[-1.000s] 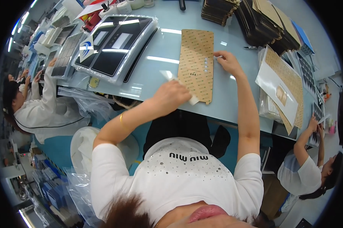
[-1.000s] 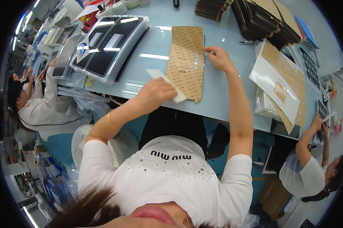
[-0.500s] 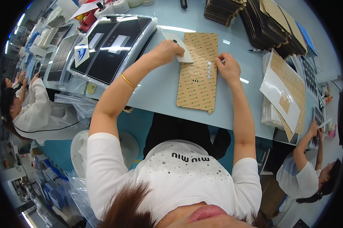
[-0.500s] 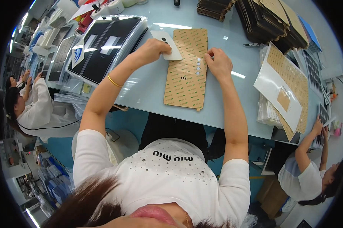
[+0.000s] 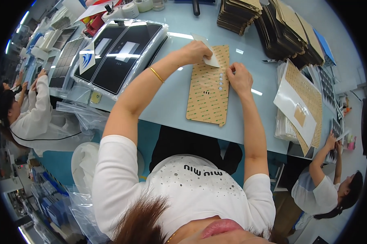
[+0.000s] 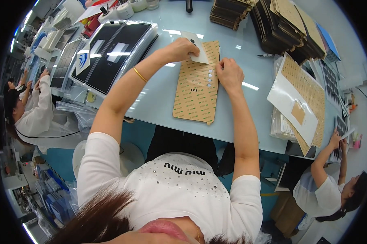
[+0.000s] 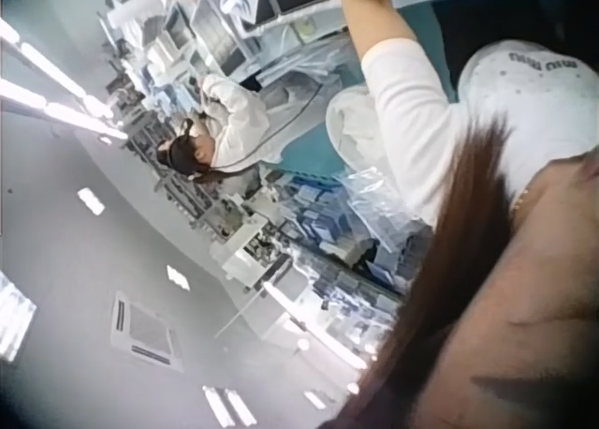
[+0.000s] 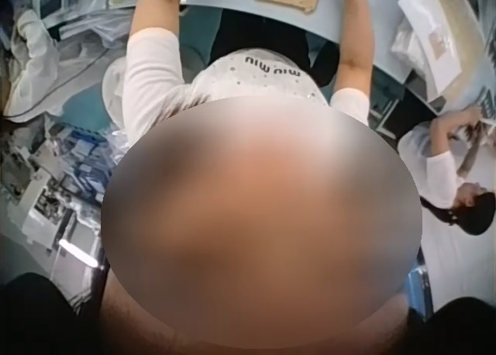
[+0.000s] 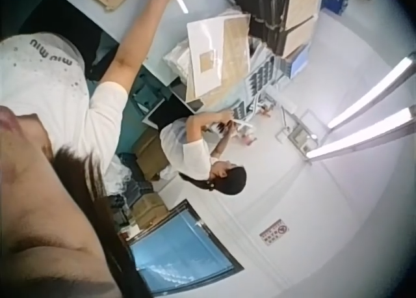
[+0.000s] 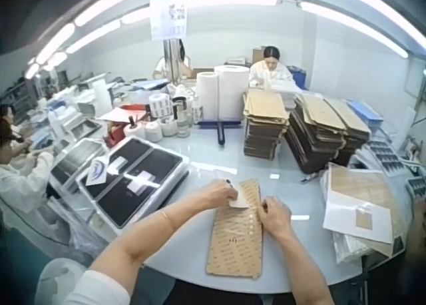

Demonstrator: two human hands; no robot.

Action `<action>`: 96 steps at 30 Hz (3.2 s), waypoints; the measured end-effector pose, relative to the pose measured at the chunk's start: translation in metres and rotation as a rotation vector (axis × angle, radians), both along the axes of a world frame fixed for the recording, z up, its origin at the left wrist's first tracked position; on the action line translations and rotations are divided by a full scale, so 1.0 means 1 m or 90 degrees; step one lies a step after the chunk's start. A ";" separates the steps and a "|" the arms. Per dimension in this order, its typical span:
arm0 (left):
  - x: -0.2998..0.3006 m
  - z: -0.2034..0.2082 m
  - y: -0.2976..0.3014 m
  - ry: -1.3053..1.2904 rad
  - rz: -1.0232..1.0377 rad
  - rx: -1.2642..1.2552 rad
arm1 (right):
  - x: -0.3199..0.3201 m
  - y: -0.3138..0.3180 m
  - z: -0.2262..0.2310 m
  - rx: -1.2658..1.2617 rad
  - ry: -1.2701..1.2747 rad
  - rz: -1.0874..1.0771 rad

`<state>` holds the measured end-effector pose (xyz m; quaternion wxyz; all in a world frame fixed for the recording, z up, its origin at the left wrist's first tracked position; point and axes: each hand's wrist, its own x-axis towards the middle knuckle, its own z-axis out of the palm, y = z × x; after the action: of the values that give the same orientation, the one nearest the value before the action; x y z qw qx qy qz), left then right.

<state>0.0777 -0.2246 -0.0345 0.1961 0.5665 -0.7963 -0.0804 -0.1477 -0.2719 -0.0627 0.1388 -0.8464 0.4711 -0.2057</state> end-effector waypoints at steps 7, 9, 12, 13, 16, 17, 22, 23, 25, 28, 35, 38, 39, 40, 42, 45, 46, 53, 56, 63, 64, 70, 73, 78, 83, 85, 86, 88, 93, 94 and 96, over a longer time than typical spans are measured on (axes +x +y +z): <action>0.029 0.003 0.051 -0.052 -0.048 0.015 | -0.001 -0.002 -0.004 0.019 -0.006 -0.001; 0.020 0.016 0.066 -0.066 -0.086 0.059 | -0.004 -0.004 -0.004 -0.019 -0.021 0.010; 0.013 0.008 0.042 -0.053 -0.104 0.052 | -0.003 -0.004 -0.002 -0.046 -0.024 0.025; 0.003 0.009 0.029 -0.020 -0.089 0.095 | -0.004 -0.007 -0.005 -0.042 -0.021 0.020; -0.008 -0.001 0.000 0.014 -0.149 0.032 | 0.001 -0.009 -0.009 -0.058 -0.018 0.022; -0.014 -0.001 -0.008 -0.024 -0.136 0.063 | 0.003 -0.009 -0.010 -0.079 -0.024 0.036; -0.048 0.007 -0.023 -0.006 -0.136 0.031 | -0.011 -0.030 -0.022 -0.088 -0.190 0.015; -0.053 0.011 -0.020 -0.012 -0.125 0.033 | -0.015 -0.029 -0.019 -0.018 -0.217 0.009; -0.059 0.015 -0.004 -0.029 -0.066 0.033 | -0.022 -0.026 -0.012 0.048 -0.246 0.000; -0.079 0.031 0.044 -0.119 0.038 0.150 | -0.024 -0.025 -0.007 0.251 -0.417 -0.061; -0.084 0.021 -0.001 -0.221 0.094 0.067 | -0.024 -0.028 -0.004 0.282 -0.440 -0.056; -0.059 0.020 -0.057 -0.191 0.176 -0.014 | -0.023 -0.026 -0.003 0.283 -0.477 -0.050; -0.052 0.015 -0.056 -0.192 0.188 -0.022 | -0.020 -0.025 -0.004 0.286 -0.489 -0.045; -0.055 0.015 -0.054 -0.205 0.182 -0.013 | -0.021 -0.024 -0.006 0.281 -0.491 -0.043; -0.057 0.010 -0.041 -0.188 0.170 -0.023 | -0.019 -0.023 -0.007 0.289 -0.480 -0.043; -0.100 -0.007 0.052 -0.096 0.111 -0.035 | -0.029 -0.029 -0.019 0.270 -0.479 -0.040; -0.104 -0.012 0.094 -0.094 0.074 -0.073 | -0.024 -0.027 -0.015 0.280 -0.481 -0.034; -0.130 0.017 0.275 0.012 0.022 -0.143 | 0.025 -0.068 -0.010 -0.045 -0.015 0.108; -0.121 0.033 0.298 0.093 0.097 -0.115 | 0.052 -0.084 -0.016 -0.077 0.022 0.139; -0.092 0.010 0.318 0.491 0.422 -0.013 | 0.077 -0.120 0.012 0.045 0.187 0.116; -0.088 0.004 0.315 0.570 0.470 0.010 | 0.079 -0.118 0.019 0.038 0.187 0.122; -0.059 0.011 0.234 0.623 0.439 -0.144 | 0.047 -0.041 0.104 0.369 -0.396 0.373; -0.056 0.045 0.187 0.687 0.362 -0.135 | 0.026 0.001 0.128 0.379 -0.465 0.421; -0.070 0.058 0.172 0.790 0.183 -0.079 | -0.001 0.055 0.134 0.503 -0.572 0.414; -0.093 0.049 0.191 0.859 0.169 -0.091 | -0.017 0.059 0.115 0.716 -0.671 0.381; -0.095 0.052 0.200 0.905 0.224 -0.113 | -0.023 0.062 0.111 0.769 -0.727 0.315; -0.090 0.051 0.203 0.902 0.231 -0.112 | -0.026 0.063 0.106 0.776 -0.728 0.317; -0.074 0.052 0.206 1.063 0.326 -0.154 | -0.036 0.067 0.090 0.274 -0.700 0.227; -0.026 0.016 0.217 1.366 0.176 -0.227 | -0.075 0.103 0.055 -0.026 -0.529 0.220; -0.016 0.006 0.220 1.368 0.177 -0.226 | -0.080 0.110 0.052 -0.115 -0.474 0.197; 0.000 -0.012 0.222 1.387 0.000 -0.203 | -0.081 0.121 0.046 -0.264 -0.361 0.213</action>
<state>0.0778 -0.0024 -0.0461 0.8643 0.1603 -0.1983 -0.4335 -0.2284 -0.1511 -0.0168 0.1214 -0.8310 0.2183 -0.4970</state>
